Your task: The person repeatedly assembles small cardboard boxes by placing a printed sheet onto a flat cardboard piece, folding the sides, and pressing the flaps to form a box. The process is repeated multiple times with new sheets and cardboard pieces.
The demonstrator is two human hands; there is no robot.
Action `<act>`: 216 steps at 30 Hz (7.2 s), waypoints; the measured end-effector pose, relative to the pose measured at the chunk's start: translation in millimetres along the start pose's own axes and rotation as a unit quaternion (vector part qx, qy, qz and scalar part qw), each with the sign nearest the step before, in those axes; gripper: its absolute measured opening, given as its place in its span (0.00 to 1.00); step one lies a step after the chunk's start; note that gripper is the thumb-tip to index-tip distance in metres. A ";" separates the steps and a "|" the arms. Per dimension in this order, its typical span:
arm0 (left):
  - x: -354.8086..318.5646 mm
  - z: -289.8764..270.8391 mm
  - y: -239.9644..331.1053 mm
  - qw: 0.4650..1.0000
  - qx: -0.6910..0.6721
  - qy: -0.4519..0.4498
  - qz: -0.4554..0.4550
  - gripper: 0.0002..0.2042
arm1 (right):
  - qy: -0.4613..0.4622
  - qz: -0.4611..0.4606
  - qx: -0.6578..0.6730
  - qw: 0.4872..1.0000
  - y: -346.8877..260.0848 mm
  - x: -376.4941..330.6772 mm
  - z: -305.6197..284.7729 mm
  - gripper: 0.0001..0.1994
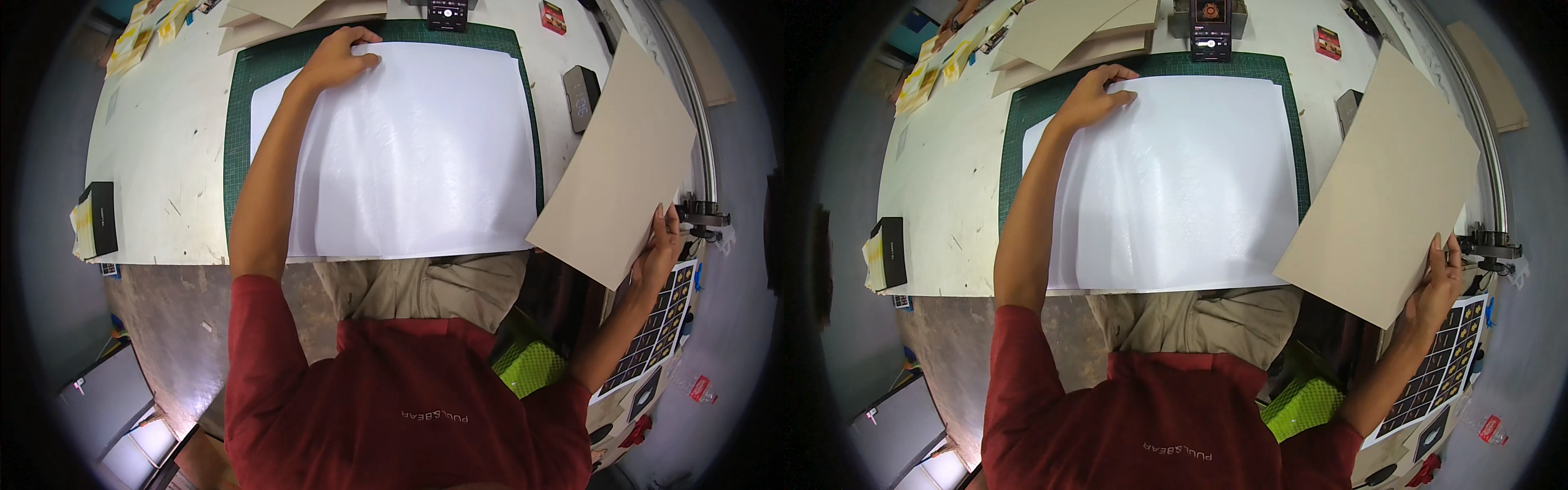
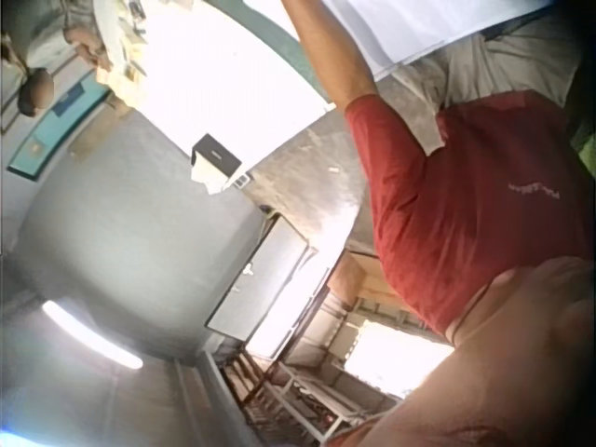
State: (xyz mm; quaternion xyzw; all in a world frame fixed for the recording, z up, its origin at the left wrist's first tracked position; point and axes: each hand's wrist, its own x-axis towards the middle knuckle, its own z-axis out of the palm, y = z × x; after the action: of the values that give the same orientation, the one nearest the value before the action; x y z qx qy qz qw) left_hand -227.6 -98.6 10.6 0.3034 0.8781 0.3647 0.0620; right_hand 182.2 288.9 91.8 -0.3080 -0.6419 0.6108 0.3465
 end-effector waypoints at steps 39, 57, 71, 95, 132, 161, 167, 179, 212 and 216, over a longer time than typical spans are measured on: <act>-186.7 16.8 69.9 0.984 0.074 -0.003 0.162 0.32 | -0.205 0.065 -0.102 0.971 57.5 -41.7 187.1 0.23; -187.1 20.0 65.9 0.984 0.088 -0.008 0.157 0.31 | -0.202 0.043 -0.142 0.968 63.0 -40.8 188.4 0.24; -190.1 22.5 66.3 0.984 0.095 -0.007 0.152 0.30 | -0.221 0.051 -0.169 0.959 64.0 -40.2 189.2 0.27; -205.5 26.4 85.8 0.985 0.151 0.020 0.086 0.33 | -0.402 -0.355 -0.470 0.701 39.5 -88.9 191.0 0.22; -139.2 91.2 120.2 0.958 0.273 -0.053 0.075 0.49 | -0.371 -0.245 -0.521 0.729 40.7 -104.0 139.5 0.29; -157.7 103.9 169.1 0.942 0.032 -0.256 0.215 0.40 | -0.030 -0.138 -0.582 0.801 -44.0 -129.3 -88.0 0.27; -154.3 110.7 171.4 0.935 0.117 -0.245 0.230 0.41 | -0.054 0.080 -0.613 0.784 -38.4 -158.9 -137.6 0.37; -137.8 103.0 152.9 0.967 0.169 -0.147 0.125 0.39 | -0.072 0.157 -0.470 0.865 -61.3 -148.3 -164.5 0.28; 72.4 188.6 339.7 0.873 -0.091 -0.137 0.459 0.29 | -0.140 -0.174 -0.709 0.669 -59.3 396.6 -177.8 0.13; 136.5 291.7 390.1 0.894 -0.247 -0.062 0.368 0.26 | -0.199 -0.153 -0.545 0.800 -59.4 380.2 -154.0 0.15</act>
State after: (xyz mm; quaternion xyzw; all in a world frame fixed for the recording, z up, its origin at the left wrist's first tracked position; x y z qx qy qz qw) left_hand -51.4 370.7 78.7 0.6021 0.5797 0.5466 0.0506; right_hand 93.6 684.2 179.3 -0.2154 -0.9625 0.1469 0.0746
